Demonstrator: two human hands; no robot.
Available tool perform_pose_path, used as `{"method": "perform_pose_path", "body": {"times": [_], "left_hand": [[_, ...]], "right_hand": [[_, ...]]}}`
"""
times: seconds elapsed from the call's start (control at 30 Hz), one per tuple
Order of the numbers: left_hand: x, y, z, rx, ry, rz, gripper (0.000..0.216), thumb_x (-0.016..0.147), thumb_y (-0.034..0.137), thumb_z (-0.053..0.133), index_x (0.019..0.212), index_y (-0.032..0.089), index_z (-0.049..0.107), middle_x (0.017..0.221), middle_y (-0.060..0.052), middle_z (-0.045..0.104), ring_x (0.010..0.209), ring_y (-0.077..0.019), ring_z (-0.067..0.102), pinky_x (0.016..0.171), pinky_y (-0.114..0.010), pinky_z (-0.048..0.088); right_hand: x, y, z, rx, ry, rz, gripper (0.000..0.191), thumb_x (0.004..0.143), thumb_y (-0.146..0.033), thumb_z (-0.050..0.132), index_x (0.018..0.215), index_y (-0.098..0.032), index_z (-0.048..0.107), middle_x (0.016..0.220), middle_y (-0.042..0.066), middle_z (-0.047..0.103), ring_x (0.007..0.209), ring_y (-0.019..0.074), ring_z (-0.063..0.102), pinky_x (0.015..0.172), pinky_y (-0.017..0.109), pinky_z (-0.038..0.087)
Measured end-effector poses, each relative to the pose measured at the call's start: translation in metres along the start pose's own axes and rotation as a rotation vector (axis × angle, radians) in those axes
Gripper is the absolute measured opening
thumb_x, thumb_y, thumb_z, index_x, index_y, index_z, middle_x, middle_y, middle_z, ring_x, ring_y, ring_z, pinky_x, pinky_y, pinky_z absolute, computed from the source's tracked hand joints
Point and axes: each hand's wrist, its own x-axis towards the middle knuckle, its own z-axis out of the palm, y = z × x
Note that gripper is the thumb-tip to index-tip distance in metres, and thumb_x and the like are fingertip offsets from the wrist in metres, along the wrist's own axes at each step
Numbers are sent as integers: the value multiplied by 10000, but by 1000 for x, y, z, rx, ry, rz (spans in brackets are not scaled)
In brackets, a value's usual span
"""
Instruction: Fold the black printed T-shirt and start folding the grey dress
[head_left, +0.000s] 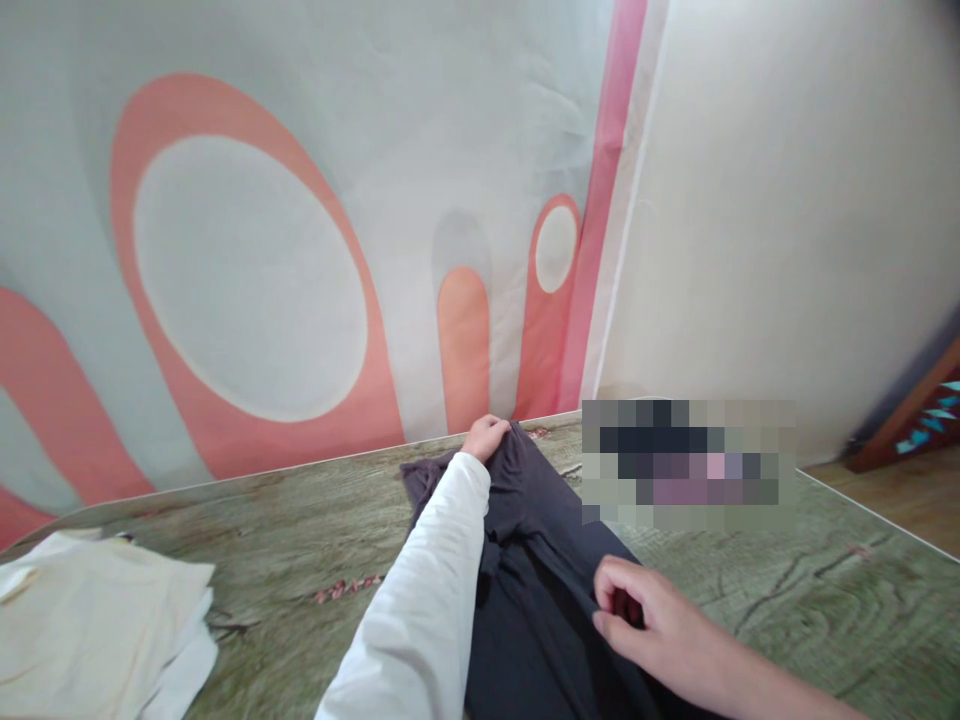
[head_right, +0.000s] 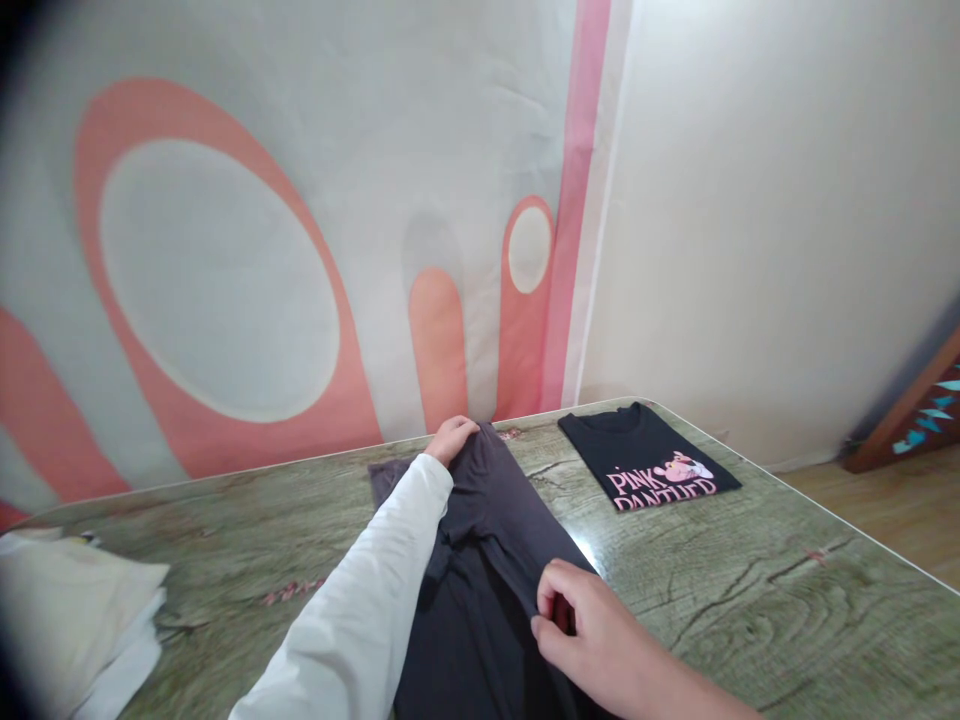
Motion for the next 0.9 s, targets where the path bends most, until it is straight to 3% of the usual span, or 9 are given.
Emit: {"method": "perform_pose_path", "body": {"times": [0.1, 0.23, 0.33, 0.47, 0.53, 0.63, 0.73, 0.9], "left_hand": [[-1, -5, 3, -178, -75, -35, 257, 746, 187, 533, 978, 133, 630, 844, -57, 670, 826, -177, 618, 772, -307, 486], [-3, -9, 6, -335, -155, -61, 463, 798, 129, 477, 1260, 104, 451, 1043, -114, 644, 925, -171, 622, 803, -299, 498], [-1, -10, 8, -383, -147, -66, 514, 832, 89, 396, 1342, 113, 334, 1195, -122, 569, 1043, -155, 574, 863, -285, 476], [-2, -10, 15, -357, -148, -48, 554, 861, 65, 317, 1397, 126, 190, 1201, -112, 569, 1054, -137, 569, 889, -294, 461], [-4, -9, 19, -292, -151, -36, 550, 864, 68, 321, 1394, 107, 179, 1198, -124, 570, 1047, -133, 571, 894, -287, 453], [-6, -3, 17, -128, -149, -26, 536, 839, 98, 413, 1354, 72, 267, 1180, -157, 576, 1041, -153, 574, 887, -277, 444], [-5, 9, -1, 99, -138, -21, 514, 771, 174, 563, 1254, 64, 427, 1156, -171, 586, 1050, -190, 566, 889, -268, 427], [-12, 29, -64, 550, -117, -93, 479, 638, 259, 699, 1066, 81, 581, 1123, -177, 603, 1042, -264, 565, 875, -293, 419]], "right_hand": [[1, 1, -4, 38, -31, 18, 110, 724, -201, 483, 643, -209, 409, 602, -38, 469, 587, 117, 450, 542, 225, 342], [1, 3, -12, 90, -40, 24, 121, 709, -170, 461, 632, -209, 377, 562, -52, 405, 563, 110, 411, 521, 226, 310], [1, 3, -19, 103, -45, 10, 131, 693, -147, 453, 624, -210, 362, 555, -54, 381, 553, 109, 386, 512, 229, 297], [-3, -3, -26, 14, -16, -46, 132, 695, -153, 483, 625, -210, 387, 594, -39, 448, 589, 123, 422, 555, 239, 335], [-7, -8, -25, -50, -6, -85, 117, 710, -170, 502, 636, -210, 421, 633, -25, 499, 621, 133, 457, 589, 246, 358], [-11, -15, -23, -111, -95, -132, 97, 753, -233, 520, 666, -210, 483, 683, -12, 552, 634, 132, 496, 602, 242, 372], [-9, -11, -25, -177, -109, -120, 176, 802, -339, 502, 684, -210, 518, 692, -2, 568, 633, 133, 513, 593, 239, 372], [3, 20, -45, -343, 80, 21, 167, 811, -366, 468, 765, -210, 502, 740, 12, 578, 638, 149, 525, 599, 258, 368]]}}
